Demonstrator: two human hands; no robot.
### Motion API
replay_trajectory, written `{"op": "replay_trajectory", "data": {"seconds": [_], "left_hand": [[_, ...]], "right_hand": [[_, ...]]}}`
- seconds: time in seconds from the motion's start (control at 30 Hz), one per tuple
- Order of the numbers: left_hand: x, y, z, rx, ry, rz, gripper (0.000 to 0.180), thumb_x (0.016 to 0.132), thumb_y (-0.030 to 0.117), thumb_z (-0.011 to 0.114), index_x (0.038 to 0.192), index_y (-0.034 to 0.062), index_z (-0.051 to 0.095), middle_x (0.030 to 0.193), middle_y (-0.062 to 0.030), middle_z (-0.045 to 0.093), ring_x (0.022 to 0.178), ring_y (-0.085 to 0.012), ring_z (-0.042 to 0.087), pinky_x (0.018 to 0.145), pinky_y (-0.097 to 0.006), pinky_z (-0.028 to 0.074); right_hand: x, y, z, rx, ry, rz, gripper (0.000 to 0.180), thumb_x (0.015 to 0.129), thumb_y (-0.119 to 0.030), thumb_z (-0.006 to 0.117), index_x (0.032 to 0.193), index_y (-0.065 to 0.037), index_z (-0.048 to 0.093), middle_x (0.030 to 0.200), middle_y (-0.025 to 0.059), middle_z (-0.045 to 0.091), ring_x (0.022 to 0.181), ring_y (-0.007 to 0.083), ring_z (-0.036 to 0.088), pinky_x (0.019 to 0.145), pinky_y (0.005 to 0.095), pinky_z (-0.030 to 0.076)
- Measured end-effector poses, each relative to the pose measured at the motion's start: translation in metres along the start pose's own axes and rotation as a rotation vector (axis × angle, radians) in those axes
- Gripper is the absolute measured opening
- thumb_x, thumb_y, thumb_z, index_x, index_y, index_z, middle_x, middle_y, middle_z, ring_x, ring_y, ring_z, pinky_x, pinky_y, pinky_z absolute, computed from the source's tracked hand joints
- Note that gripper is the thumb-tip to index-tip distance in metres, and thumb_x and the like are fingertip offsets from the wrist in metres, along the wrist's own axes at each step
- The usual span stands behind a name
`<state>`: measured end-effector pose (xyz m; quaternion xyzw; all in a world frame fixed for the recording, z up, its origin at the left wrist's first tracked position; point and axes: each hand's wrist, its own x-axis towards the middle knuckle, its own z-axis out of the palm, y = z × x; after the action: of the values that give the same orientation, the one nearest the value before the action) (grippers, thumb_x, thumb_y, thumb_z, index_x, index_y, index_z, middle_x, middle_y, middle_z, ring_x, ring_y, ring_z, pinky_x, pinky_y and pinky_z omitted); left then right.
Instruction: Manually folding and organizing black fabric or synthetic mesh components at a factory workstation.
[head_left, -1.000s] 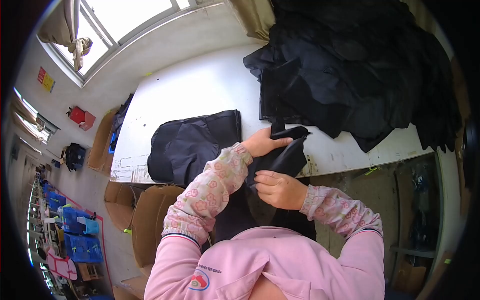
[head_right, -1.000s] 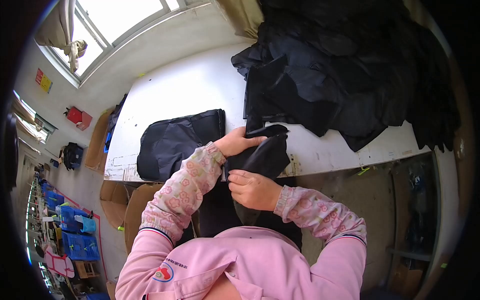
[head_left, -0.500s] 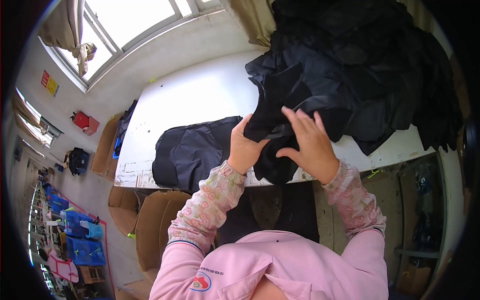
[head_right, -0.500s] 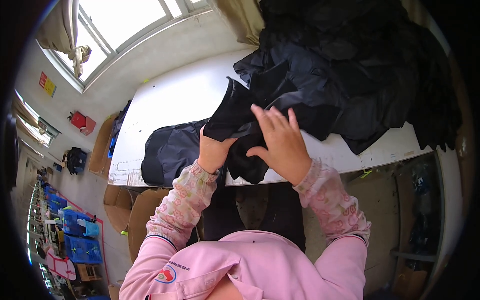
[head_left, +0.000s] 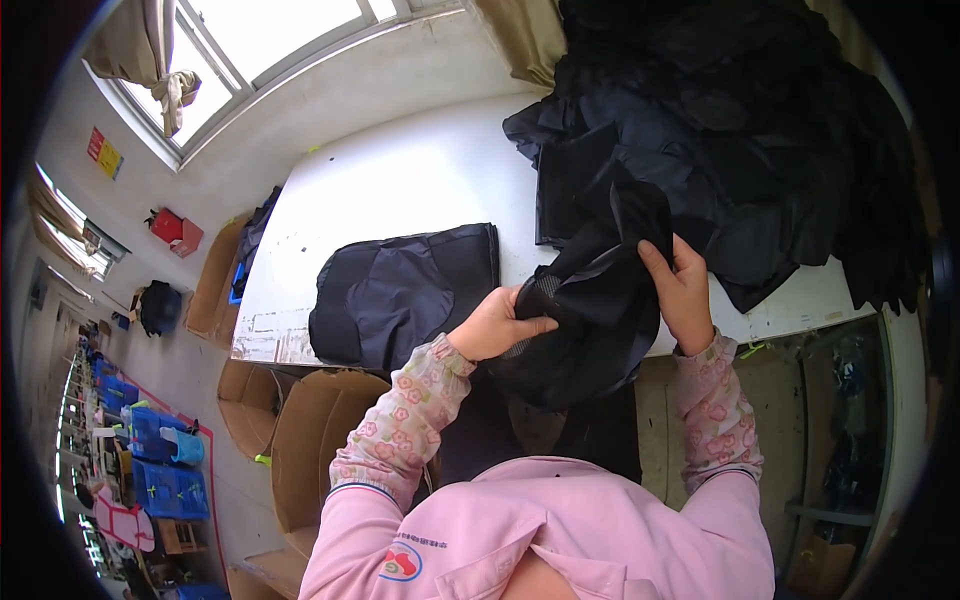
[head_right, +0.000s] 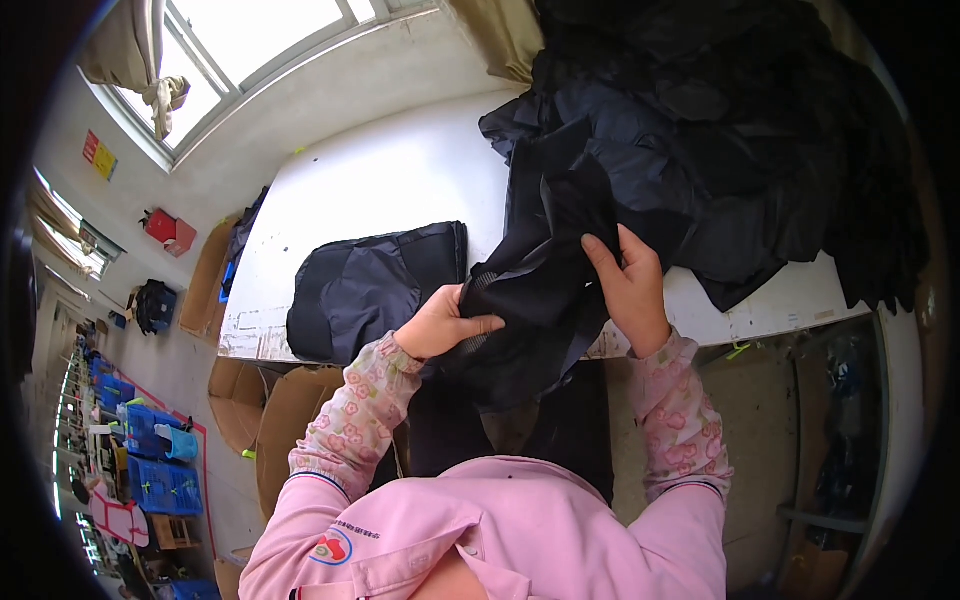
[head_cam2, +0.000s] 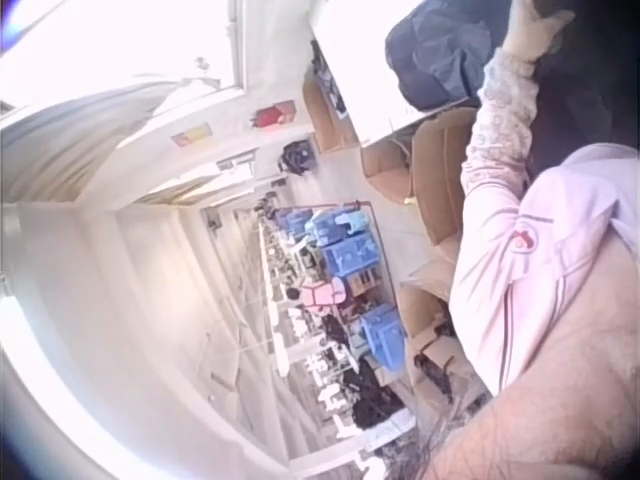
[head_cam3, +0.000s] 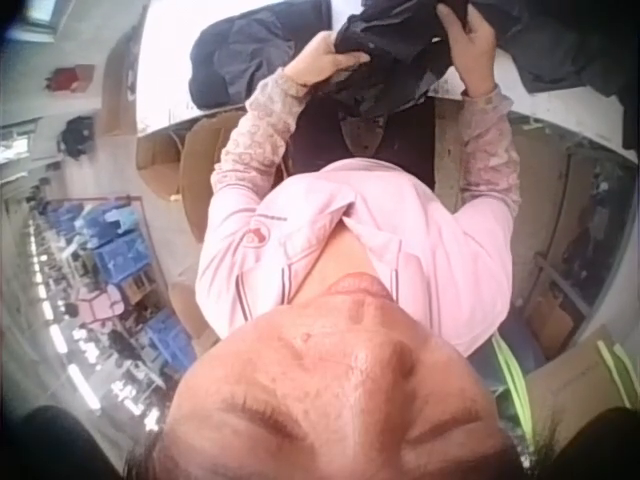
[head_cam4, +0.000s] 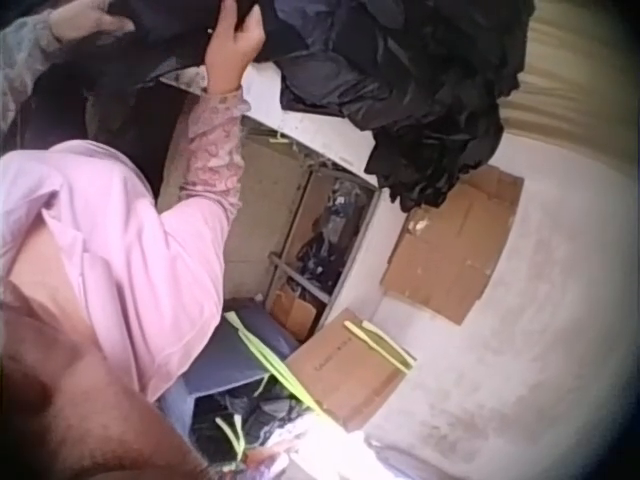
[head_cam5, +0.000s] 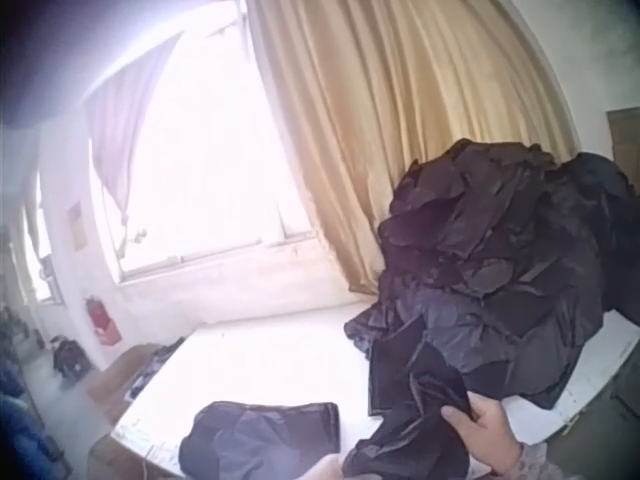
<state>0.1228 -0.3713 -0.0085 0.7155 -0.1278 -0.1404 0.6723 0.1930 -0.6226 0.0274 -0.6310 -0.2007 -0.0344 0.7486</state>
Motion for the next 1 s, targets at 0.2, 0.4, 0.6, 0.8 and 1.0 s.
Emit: {"op": "replay_trajectory", "data": {"seconds": [0.2,0.4,0.6,0.8,1.0], "left_hand": [[0.017,-0.006,0.005,-0.507,0.476,0.117,0.023,0.093,0.001,0.051,0.115,-0.0018,0.060,0.110,-0.0077,0.066,0.096,-0.0181,0.064,0.089,-0.028,0.050],[-0.002,-0.007,-0.007,-0.914,-0.101,-0.415,0.040,0.095,0.029,0.059,0.123,-0.0003,0.057,0.118,-0.0100,0.064,0.105,-0.0195,0.063,0.093,-0.032,0.050],[-0.023,0.020,0.000,-0.407,-0.363,0.183,0.095,0.060,0.005,0.090,0.141,0.0001,0.041,0.135,-0.0079,0.053,0.125,-0.0186,0.046,0.108,-0.032,0.034],[-0.016,0.026,-0.026,-0.921,-0.149,0.262,0.032,0.092,0.010,0.062,0.122,0.0005,0.058,0.121,-0.0153,0.063,0.113,-0.0305,0.061,0.100,-0.045,0.048],[0.001,0.032,-0.021,-0.920,-0.179,0.285,0.030,0.097,0.018,0.057,0.122,0.0023,0.058,0.122,-0.0142,0.062,0.114,-0.0287,0.060,0.100,-0.043,0.048]], "right_hand": [[-0.029,-0.007,0.013,-0.471,-0.383,-0.149,0.019,0.086,-0.004,0.063,0.104,0.002,0.057,0.084,0.0206,0.062,0.079,0.0360,0.064,0.071,0.0352,0.049],[-0.004,-0.016,-0.021,-0.514,-0.027,-0.332,0.028,0.081,0.012,0.048,0.103,-0.001,0.058,0.095,0.0128,0.064,0.091,0.0216,0.063,0.082,0.0290,0.048],[0.027,0.016,-0.051,-0.786,0.163,-0.345,0.029,0.090,-0.006,0.056,0.118,0.000,0.053,0.095,0.0251,0.065,0.089,0.0386,0.066,0.078,0.0362,0.051],[0.009,0.091,-0.114,-1.301,-0.813,0.444,0.037,0.080,-0.028,0.068,0.111,-0.007,0.064,0.105,0.0168,0.067,0.097,0.0349,0.065,0.080,0.0391,0.052],[0.002,-0.056,-0.021,-0.163,-0.201,-0.161,0.034,0.086,-0.007,0.068,0.118,-0.001,0.058,0.103,0.0082,0.065,0.097,0.0142,0.062,0.087,0.0263,0.047]]}}
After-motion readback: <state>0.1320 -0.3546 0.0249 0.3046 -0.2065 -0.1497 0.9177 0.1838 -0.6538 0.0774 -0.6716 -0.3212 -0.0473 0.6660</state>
